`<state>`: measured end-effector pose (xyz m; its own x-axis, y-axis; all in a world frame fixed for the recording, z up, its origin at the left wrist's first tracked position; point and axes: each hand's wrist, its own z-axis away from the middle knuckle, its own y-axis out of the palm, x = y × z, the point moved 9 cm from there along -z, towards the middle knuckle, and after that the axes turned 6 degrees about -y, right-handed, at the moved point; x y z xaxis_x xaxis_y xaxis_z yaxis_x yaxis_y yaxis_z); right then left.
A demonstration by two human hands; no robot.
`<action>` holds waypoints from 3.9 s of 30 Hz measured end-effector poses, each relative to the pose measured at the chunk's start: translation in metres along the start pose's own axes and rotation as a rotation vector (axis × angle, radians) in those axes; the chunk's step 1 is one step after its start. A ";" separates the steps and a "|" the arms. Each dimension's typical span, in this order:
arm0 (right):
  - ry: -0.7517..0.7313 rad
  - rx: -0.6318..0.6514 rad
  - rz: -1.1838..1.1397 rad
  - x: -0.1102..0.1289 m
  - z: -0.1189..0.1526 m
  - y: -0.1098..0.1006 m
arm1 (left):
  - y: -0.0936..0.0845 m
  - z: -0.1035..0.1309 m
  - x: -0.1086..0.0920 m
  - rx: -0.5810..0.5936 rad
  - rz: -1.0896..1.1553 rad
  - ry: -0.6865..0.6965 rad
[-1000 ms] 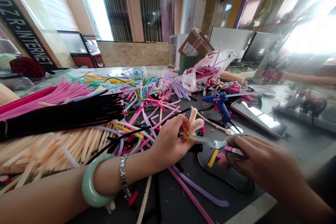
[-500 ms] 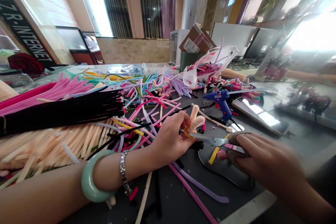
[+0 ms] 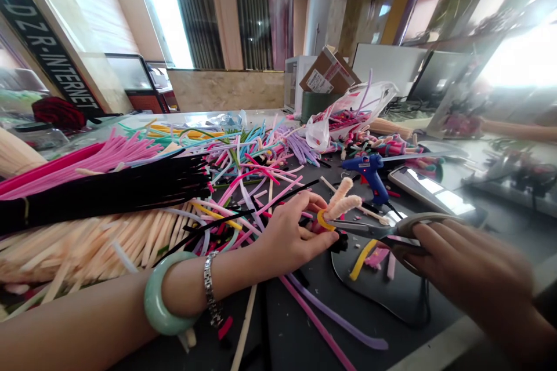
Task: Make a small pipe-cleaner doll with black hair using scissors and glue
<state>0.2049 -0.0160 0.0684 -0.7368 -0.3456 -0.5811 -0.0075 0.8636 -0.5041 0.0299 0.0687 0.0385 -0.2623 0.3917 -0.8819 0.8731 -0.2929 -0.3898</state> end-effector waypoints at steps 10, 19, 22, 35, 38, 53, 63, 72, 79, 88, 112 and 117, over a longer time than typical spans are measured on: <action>0.021 -0.090 0.017 -0.006 0.000 -0.013 | -0.012 -0.008 0.017 -0.049 0.374 -0.070; 0.013 -0.066 0.020 -0.005 0.003 -0.012 | 0.004 -0.002 -0.011 0.145 0.035 0.155; 0.034 -0.076 0.011 -0.005 0.002 -0.015 | 0.005 0.004 -0.027 0.138 -0.056 0.268; 0.034 -0.130 0.097 -0.007 0.007 -0.029 | -0.004 0.018 -0.048 -0.076 -0.269 0.425; 0.044 -0.095 0.063 -0.012 0.005 -0.025 | 0.003 0.020 -0.050 -0.025 -0.294 0.464; 0.226 0.107 -0.530 -0.020 0.002 0.011 | -0.002 0.023 -0.048 -0.111 -0.409 0.465; 0.281 0.025 -0.511 -0.034 0.001 -0.003 | -0.002 0.023 -0.048 -0.085 -0.403 0.459; 0.191 0.005 -0.409 -0.030 0.001 -0.010 | -0.003 0.024 -0.049 -0.053 -0.335 0.477; 0.227 0.116 -0.610 -0.021 0.000 0.011 | 0.000 0.026 -0.053 -0.002 -0.285 0.515; 0.210 0.187 -0.668 -0.009 -0.001 0.020 | 0.001 0.023 -0.051 0.026 -0.247 0.515; 0.226 0.126 -0.604 -0.009 0.006 0.032 | -0.001 0.012 -0.036 0.015 -0.176 0.375; 0.181 0.041 -0.490 -0.010 0.005 0.020 | -0.003 0.012 -0.035 -0.015 -0.197 0.360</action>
<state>0.2156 0.0031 0.0603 -0.7583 -0.6336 -0.1532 -0.3571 0.6004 -0.7156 0.0319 0.0457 0.0672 -0.2663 0.7203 -0.6406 0.8272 -0.1704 -0.5355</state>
